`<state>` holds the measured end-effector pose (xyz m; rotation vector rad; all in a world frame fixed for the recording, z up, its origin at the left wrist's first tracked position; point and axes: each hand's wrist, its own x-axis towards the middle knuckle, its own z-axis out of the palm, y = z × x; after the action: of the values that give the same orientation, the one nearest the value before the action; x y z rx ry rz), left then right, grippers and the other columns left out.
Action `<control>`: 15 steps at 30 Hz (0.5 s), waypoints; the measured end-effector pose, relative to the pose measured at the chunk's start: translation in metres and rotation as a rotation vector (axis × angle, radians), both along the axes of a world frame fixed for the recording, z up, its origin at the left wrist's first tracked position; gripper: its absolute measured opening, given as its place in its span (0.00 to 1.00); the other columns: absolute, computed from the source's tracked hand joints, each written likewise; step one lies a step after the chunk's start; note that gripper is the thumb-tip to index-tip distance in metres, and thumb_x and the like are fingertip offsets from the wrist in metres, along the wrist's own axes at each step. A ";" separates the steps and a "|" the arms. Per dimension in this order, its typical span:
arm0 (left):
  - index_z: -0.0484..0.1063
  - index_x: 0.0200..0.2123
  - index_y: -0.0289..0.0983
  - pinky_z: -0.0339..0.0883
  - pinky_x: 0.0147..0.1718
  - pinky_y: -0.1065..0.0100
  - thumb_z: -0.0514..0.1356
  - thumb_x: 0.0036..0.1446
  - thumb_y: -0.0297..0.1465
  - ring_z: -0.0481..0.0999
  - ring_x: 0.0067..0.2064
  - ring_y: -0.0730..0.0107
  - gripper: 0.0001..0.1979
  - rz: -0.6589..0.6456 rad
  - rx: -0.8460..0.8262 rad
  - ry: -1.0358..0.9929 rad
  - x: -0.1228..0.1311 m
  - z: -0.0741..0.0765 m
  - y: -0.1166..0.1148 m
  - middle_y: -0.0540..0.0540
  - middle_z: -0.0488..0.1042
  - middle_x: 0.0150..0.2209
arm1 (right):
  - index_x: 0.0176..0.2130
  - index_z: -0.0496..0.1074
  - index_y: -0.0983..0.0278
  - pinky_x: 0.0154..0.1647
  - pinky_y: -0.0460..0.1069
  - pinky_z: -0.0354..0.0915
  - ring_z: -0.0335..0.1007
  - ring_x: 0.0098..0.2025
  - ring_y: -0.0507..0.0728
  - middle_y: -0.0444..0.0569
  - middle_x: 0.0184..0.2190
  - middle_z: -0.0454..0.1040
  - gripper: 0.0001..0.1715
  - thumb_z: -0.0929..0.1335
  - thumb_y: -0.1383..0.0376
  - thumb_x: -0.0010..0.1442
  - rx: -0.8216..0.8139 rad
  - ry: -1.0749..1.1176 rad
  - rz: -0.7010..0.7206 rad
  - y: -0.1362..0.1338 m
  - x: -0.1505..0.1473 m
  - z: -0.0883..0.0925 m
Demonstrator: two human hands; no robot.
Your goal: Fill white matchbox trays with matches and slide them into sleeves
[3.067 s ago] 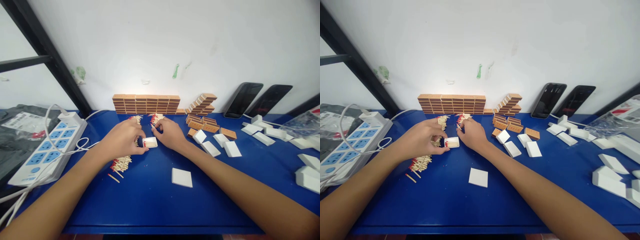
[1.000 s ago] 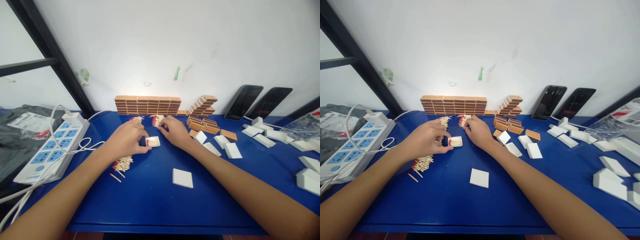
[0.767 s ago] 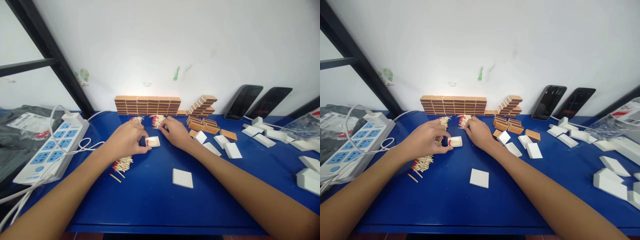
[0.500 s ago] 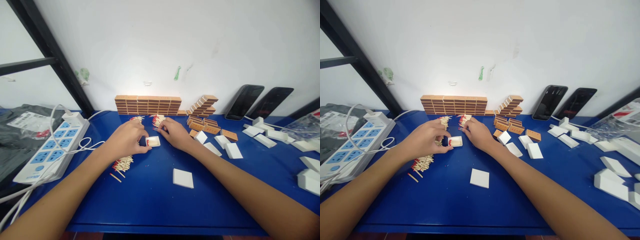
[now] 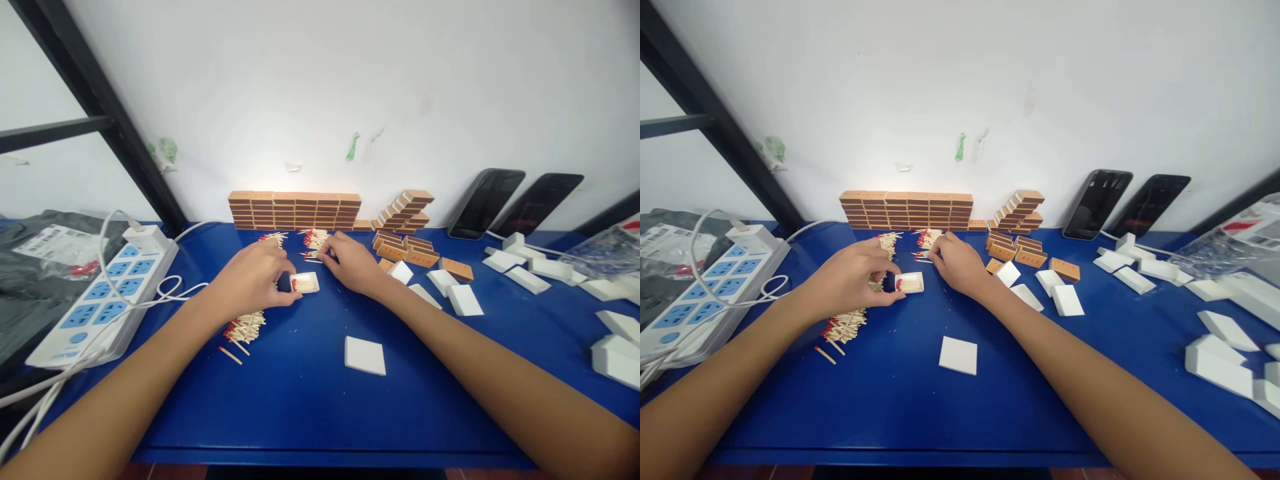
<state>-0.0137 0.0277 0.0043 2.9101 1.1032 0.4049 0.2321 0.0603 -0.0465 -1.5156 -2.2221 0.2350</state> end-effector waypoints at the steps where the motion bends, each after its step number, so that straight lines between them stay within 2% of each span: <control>1: 0.85 0.37 0.37 0.62 0.36 0.62 0.73 0.59 0.39 0.71 0.35 0.62 0.11 -0.001 0.000 0.001 0.000 0.000 0.000 0.47 0.76 0.28 | 0.41 0.74 0.63 0.42 0.50 0.60 0.71 0.41 0.57 0.50 0.42 0.74 0.06 0.68 0.66 0.74 -0.001 -0.006 0.005 0.000 0.001 0.000; 15: 0.85 0.36 0.37 0.62 0.35 0.63 0.74 0.58 0.39 0.70 0.35 0.63 0.11 0.005 0.013 -0.006 0.000 0.001 -0.001 0.48 0.75 0.28 | 0.41 0.75 0.64 0.41 0.50 0.60 0.70 0.39 0.56 0.51 0.44 0.74 0.08 0.67 0.66 0.74 -0.035 -0.061 0.052 -0.010 0.001 0.009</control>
<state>-0.0138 0.0265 0.0049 2.9160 1.1123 0.4221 0.2335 0.0500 -0.0374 -1.5029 -2.3188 0.2487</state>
